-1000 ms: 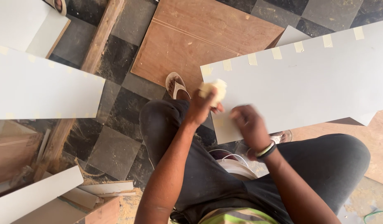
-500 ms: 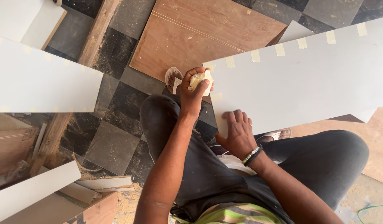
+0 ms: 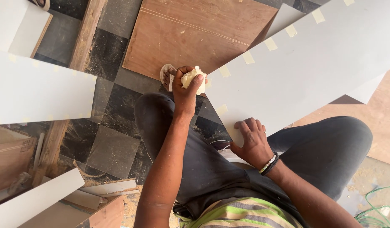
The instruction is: Applying small pieces of masking tape to the edges of a white melamine board to secure edge banding.
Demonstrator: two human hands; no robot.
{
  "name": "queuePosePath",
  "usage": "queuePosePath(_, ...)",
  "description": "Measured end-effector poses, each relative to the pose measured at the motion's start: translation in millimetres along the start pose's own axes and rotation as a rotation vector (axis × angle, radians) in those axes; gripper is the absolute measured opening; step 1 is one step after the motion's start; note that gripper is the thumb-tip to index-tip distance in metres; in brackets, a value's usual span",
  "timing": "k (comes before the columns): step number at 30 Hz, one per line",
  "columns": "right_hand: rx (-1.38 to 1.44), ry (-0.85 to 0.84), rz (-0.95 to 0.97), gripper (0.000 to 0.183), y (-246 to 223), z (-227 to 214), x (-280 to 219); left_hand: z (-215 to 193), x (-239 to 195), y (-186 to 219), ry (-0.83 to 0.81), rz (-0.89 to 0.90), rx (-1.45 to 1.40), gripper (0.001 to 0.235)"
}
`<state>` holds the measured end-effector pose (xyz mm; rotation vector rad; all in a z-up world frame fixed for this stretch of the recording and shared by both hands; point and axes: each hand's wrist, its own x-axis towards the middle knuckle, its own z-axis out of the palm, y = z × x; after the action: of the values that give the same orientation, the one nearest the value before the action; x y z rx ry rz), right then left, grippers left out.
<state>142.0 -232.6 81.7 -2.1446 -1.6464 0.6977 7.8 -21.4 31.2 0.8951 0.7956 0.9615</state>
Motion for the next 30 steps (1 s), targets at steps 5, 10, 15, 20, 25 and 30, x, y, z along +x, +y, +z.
queuePosePath(5,0.031,-0.037,-0.058,0.033,10.0,-2.2,-5.0,4.5,-3.0,2.1,-0.075,0.041,-0.006,0.032)
queuePosePath(10,0.156,0.055,-0.05,0.022,15.5,-12.6,0.5,14.5,-12.3,21.0,-0.257,0.062,0.03,0.033)
queuePosePath(15,0.054,-0.023,0.002,0.006,27.0,1.4,14.9,3.6,-19.7,15.2,-0.564,-0.157,0.017,0.023)
queuePosePath(20,-0.133,-0.072,-0.022,0.016,14.1,-6.7,23.9,-5.1,-33.6,17.4,-0.916,-0.414,0.081,0.025)
queuePosePath(25,-0.18,-0.078,-0.045,0.021,14.4,-6.3,23.9,-6.0,-41.2,19.1,-1.097,-0.477,0.348,0.032)
queuePosePath(30,0.139,-0.347,0.144,0.018,8.1,-12.1,17.2,4.3,-42.3,13.8,-0.996,-0.605,1.011,0.048)
